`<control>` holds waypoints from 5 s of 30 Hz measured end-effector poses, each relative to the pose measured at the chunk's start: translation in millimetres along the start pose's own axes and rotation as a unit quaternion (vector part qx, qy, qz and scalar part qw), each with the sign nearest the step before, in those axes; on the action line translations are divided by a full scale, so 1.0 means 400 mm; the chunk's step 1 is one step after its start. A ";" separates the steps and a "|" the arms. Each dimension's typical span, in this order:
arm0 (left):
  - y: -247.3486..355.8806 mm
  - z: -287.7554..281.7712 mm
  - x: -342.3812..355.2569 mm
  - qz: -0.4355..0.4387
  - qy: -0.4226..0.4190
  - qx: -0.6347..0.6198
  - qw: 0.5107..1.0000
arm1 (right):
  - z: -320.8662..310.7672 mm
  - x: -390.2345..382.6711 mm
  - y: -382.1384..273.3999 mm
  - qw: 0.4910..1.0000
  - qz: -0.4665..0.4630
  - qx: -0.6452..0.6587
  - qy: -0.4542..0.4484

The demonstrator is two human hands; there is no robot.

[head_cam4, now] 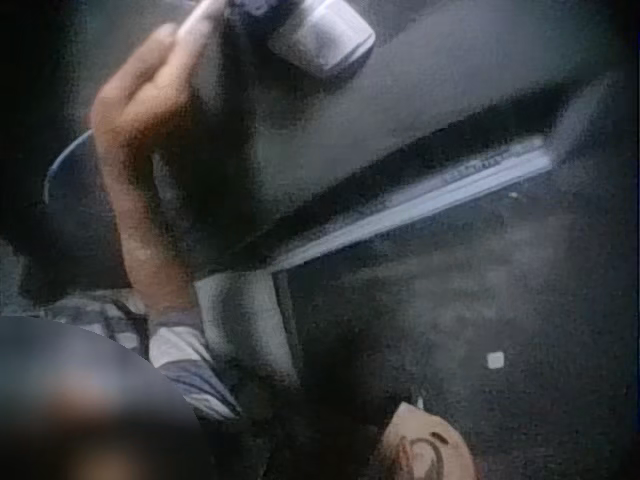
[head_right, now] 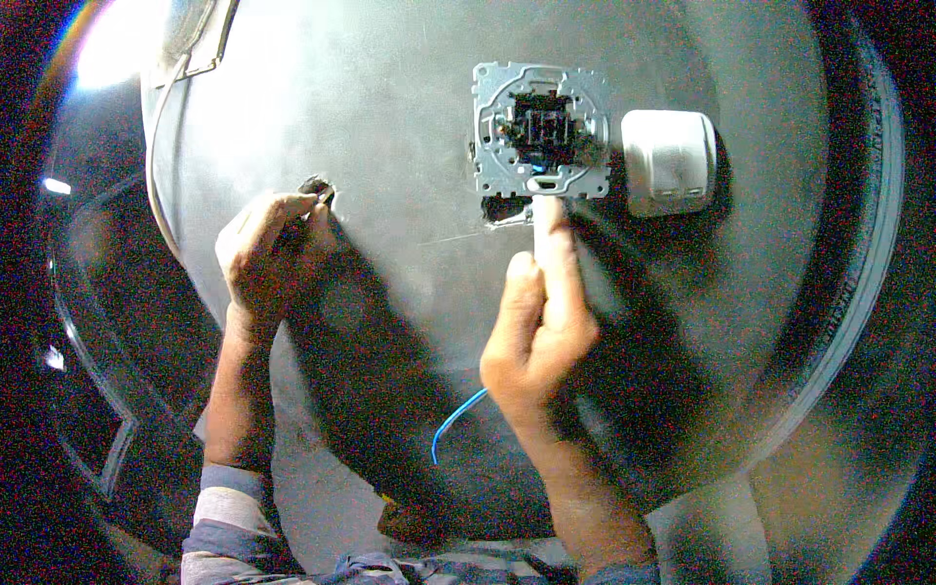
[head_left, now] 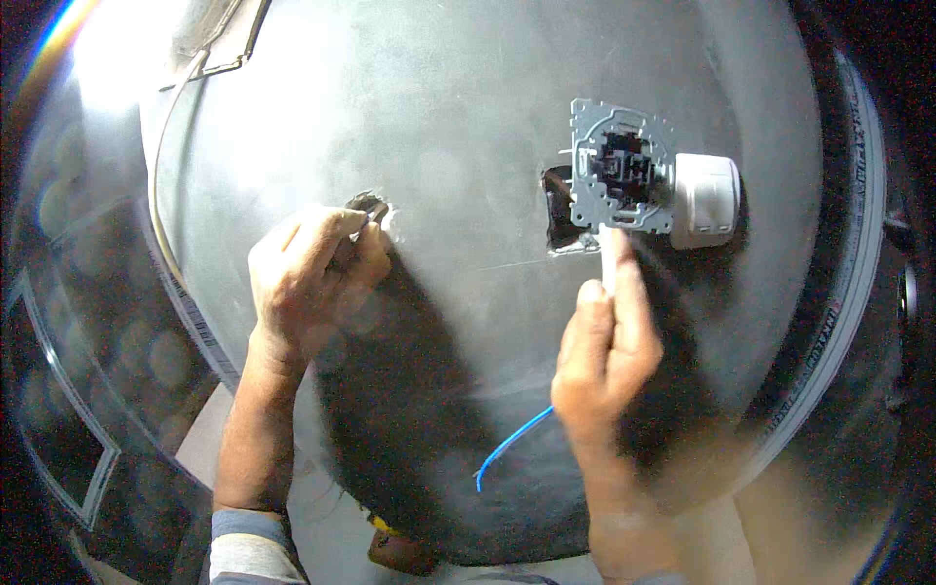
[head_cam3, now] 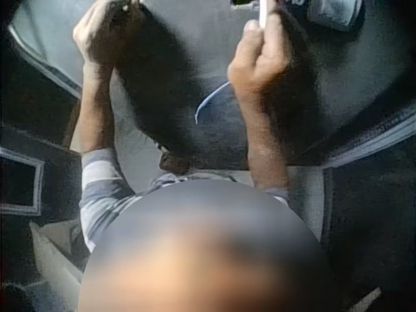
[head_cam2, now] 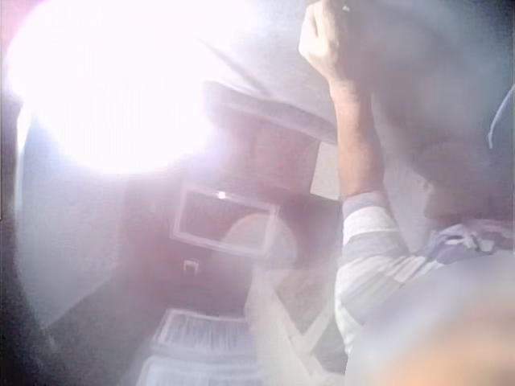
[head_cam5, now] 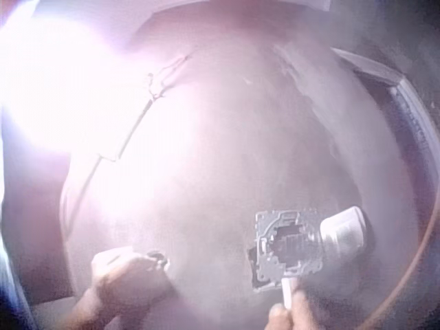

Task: The person strips the outer sheath of a white electrical cable and feeds it through a wall hole into a switch box. They use a metal rod to pull the cable through, then strip the inner blue conductor and insert it into the switch terminal.

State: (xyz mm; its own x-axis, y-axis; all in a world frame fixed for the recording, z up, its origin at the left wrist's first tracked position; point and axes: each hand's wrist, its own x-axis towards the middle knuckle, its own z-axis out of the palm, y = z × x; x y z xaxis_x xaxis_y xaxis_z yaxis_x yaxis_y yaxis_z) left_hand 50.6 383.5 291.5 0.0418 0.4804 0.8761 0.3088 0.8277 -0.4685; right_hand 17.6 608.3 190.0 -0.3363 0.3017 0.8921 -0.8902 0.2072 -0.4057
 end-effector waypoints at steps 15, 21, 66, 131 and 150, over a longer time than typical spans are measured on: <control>-0.005 0.030 0.012 0.057 0.070 -0.023 0.996 | 0.008 0.033 -0.025 0.896 0.250 0.366 0.034; -0.010 -0.012 0.002 -0.008 -0.048 -0.080 0.996 | 0.010 0.015 -0.028 0.915 0.206 0.346 0.010; -0.095 -0.067 0.047 0.099 -0.098 -0.089 0.986 | 0.013 0.057 -0.025 0.944 0.217 0.250 0.012; -0.071 0.010 -0.006 0.016 0.011 0.066 0.998 | 0.079 0.037 -0.029 0.999 -0.008 0.041 0.019; -0.094 -0.009 -0.020 -0.024 0.085 0.082 0.993 | 0.098 0.058 -0.045 0.995 0.025 0.096 -0.016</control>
State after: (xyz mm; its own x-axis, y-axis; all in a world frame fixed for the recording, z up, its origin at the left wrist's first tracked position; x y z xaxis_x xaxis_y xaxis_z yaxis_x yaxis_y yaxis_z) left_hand 42.1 347.4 302.5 0.1955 0.3954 0.8975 0.1555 0.8910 -0.4265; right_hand 13.8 575.0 225.8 -0.3884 0.2760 0.8792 -0.9134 0.0111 -0.4070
